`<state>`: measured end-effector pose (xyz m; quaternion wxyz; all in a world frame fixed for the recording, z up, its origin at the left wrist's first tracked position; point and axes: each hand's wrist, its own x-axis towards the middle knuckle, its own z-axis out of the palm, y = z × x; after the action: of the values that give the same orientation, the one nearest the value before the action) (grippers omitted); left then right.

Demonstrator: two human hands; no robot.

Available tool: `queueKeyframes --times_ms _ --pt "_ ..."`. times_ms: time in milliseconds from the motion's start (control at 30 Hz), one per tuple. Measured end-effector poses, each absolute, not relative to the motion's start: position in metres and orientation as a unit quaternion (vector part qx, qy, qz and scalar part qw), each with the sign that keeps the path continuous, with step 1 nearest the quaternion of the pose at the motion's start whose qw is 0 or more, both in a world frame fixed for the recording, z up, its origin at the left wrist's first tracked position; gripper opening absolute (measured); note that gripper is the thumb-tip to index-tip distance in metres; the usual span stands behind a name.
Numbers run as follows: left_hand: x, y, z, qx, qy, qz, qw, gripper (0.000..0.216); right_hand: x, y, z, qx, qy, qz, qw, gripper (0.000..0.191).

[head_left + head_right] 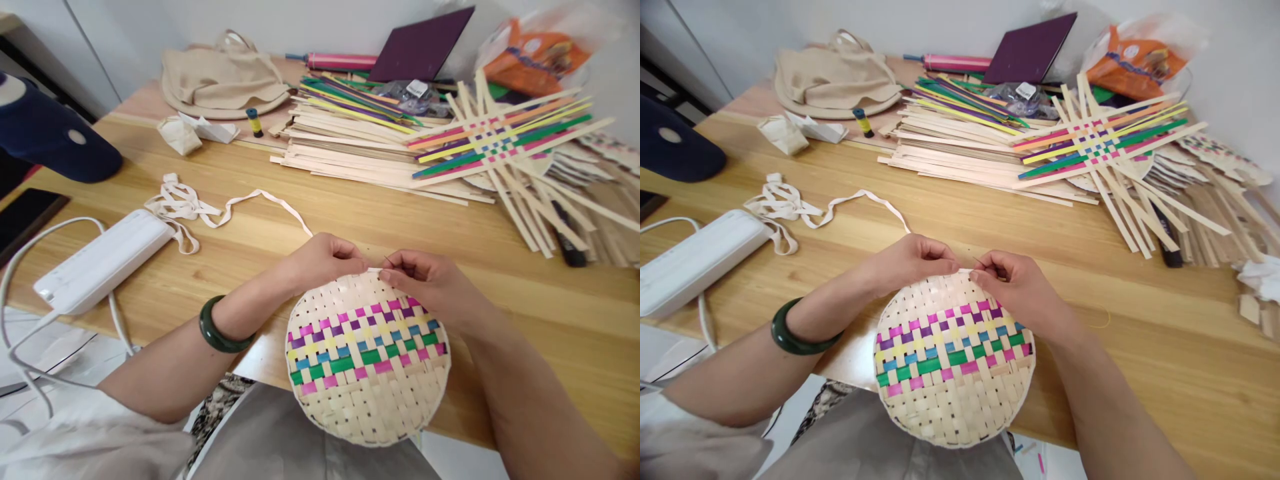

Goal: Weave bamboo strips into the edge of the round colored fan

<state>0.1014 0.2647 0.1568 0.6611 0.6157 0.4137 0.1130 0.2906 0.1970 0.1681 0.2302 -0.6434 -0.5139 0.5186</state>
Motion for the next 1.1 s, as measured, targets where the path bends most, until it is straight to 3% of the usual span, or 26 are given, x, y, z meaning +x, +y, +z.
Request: queueKeyframes --times_ms 500,1100 --pt "0.1011 0.2609 0.1518 0.588 0.439 0.127 0.668 0.04 0.2923 0.1966 0.1631 -0.637 -0.512 0.513 0.263 0.021" --pt "0.1083 0.2581 0.1531 0.578 0.445 0.149 0.667 0.016 0.2918 0.1985 0.1668 -0.642 -0.488 0.536 0.247 0.022"
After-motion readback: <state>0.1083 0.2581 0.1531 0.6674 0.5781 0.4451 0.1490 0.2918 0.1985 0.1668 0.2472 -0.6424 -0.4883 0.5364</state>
